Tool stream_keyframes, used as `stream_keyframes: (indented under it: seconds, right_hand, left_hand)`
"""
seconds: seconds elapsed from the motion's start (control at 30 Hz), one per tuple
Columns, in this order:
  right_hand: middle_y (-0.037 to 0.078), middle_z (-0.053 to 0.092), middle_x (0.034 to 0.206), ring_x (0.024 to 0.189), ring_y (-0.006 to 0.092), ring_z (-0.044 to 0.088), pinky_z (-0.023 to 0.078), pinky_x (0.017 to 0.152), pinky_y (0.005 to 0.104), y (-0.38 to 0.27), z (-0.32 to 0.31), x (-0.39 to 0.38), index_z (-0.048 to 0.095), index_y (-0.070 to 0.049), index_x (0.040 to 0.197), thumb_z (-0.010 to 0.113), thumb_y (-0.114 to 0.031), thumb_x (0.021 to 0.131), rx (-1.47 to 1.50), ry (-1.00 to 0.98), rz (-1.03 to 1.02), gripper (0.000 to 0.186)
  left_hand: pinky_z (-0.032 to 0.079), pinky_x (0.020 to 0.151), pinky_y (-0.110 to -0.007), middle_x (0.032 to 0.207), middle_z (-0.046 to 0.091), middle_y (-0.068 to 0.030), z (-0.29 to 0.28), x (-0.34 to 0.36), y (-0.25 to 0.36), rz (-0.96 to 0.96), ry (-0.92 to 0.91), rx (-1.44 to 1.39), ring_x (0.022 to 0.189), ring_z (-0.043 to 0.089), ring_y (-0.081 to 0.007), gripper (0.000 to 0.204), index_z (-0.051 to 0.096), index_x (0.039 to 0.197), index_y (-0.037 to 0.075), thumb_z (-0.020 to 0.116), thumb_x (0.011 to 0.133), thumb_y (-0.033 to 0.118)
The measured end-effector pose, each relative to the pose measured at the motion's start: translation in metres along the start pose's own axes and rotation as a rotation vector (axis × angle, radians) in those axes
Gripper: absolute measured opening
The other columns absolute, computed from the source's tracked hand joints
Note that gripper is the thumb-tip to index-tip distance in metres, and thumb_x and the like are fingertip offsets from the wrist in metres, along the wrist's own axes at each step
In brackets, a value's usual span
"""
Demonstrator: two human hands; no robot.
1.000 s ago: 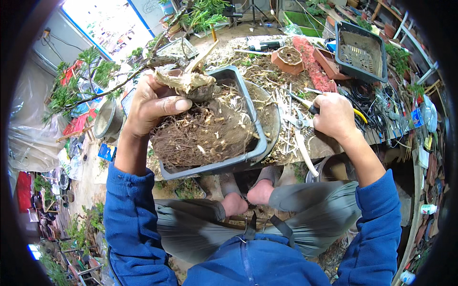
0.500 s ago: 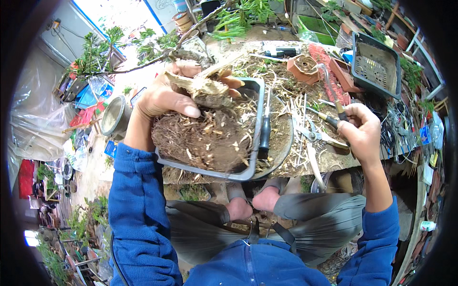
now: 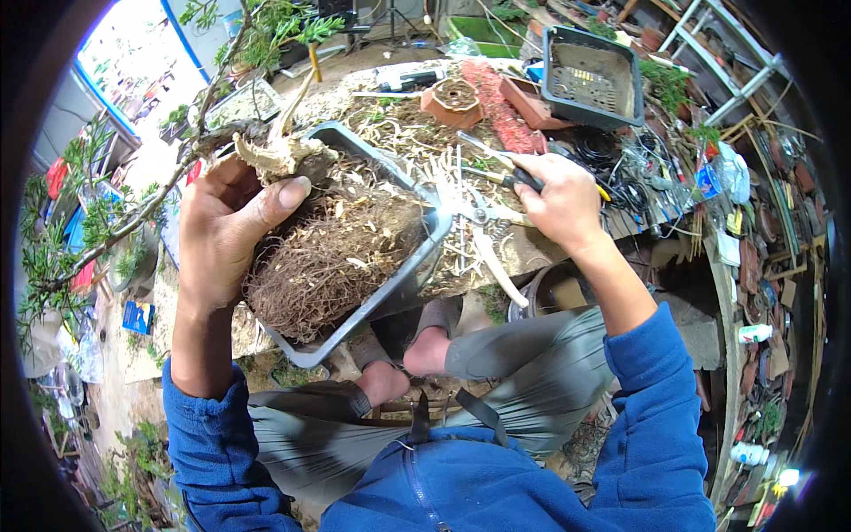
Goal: The person trims the exposed roots of a potted bonsai tree using a root hook and pruning shears. They rotate the pot to access different sides, scrape away soil, and cut individual roots near the trunk.
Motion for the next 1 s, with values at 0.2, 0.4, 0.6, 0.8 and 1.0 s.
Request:
stream_keyframes:
  seconds: [0.2, 0.4, 0.6, 0.8, 1.0]
  right_hand:
    - [0.008, 0.07, 0.102, 0.101, 0.0303, 0.067, 0.055, 0.086, 0.0428, 0.006, 0.012, -0.009, 0.075, -0.014, 0.11, 0.075, -0.016, 0.081, -0.186, -0.095, 0.071, 0.029]
    - [0.013, 0.072, 0.107, 0.101, 0.0344, 0.068, 0.053, 0.091, 0.0464, -0.04, 0.002, -0.009, 0.072, -0.006, 0.116, 0.075, -0.015, 0.085, -0.06, 0.003, -0.109, 0.033]
    - [0.013, 0.073, 0.101, 0.094, 0.034, 0.07, 0.056, 0.085, 0.0437, -0.076, 0.018, -0.012, 0.076, -0.01, 0.112, 0.075, -0.016, 0.084, -0.009, -0.143, -0.101, 0.029]
    - [0.015, 0.076, 0.093, 0.085, 0.033, 0.073, 0.057, 0.077, 0.0413, -0.027, 0.007, 0.003, 0.078, -0.006, 0.101, 0.076, -0.018, 0.084, 0.018, 0.032, -0.042, 0.021]
    - [0.014, 0.077, 0.099, 0.092, 0.0328, 0.074, 0.059, 0.084, 0.0414, 0.027, -0.001, 0.026, 0.081, -0.012, 0.1, 0.074, -0.027, 0.083, 0.032, 0.037, 0.236, 0.023]
  left_hand:
    - [0.056, 0.092, -0.032, 0.108, 0.076, -0.0104, 0.004, -0.002, 0.003, -0.038, -0.005, -0.024, 0.097, 0.071, -0.0151, 0.046, 0.069, 0.122, -0.006, 0.086, 0.082, 0.008]
    - [0.055, 0.096, -0.031, 0.115, 0.076, -0.0133, -0.002, 0.0, 0.003, -0.068, -0.085, -0.053, 0.102, 0.071, -0.0175, 0.053, 0.065, 0.127, -0.008, 0.085, 0.08, 0.005]
    - [0.053, 0.099, -0.03, 0.12, 0.073, -0.0117, -0.003, -0.004, -0.004, -0.094, -0.098, -0.296, 0.107, 0.067, -0.0156, 0.052, 0.063, 0.131, -0.01, 0.083, 0.085, 0.002]
    - [0.051, 0.102, -0.031, 0.126, 0.071, -0.0149, -0.005, -0.003, -0.007, -0.084, -0.14, -0.375, 0.111, 0.067, -0.0197, 0.052, 0.058, 0.139, -0.011, 0.071, 0.089, -0.001]
    - [0.049, 0.106, -0.034, 0.126, 0.072, -0.0175, -0.003, -0.001, -0.01, -0.096, -0.142, -0.484, 0.115, 0.068, -0.0231, 0.053, 0.061, 0.135, -0.01, 0.07, 0.083, -0.005]
Point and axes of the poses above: each hand's wrist, its own x-axis towards the middle knuckle, its own z-axis out of the palm, y = z × x, the point moved 4 cm from there along x, towards the middle knuckle
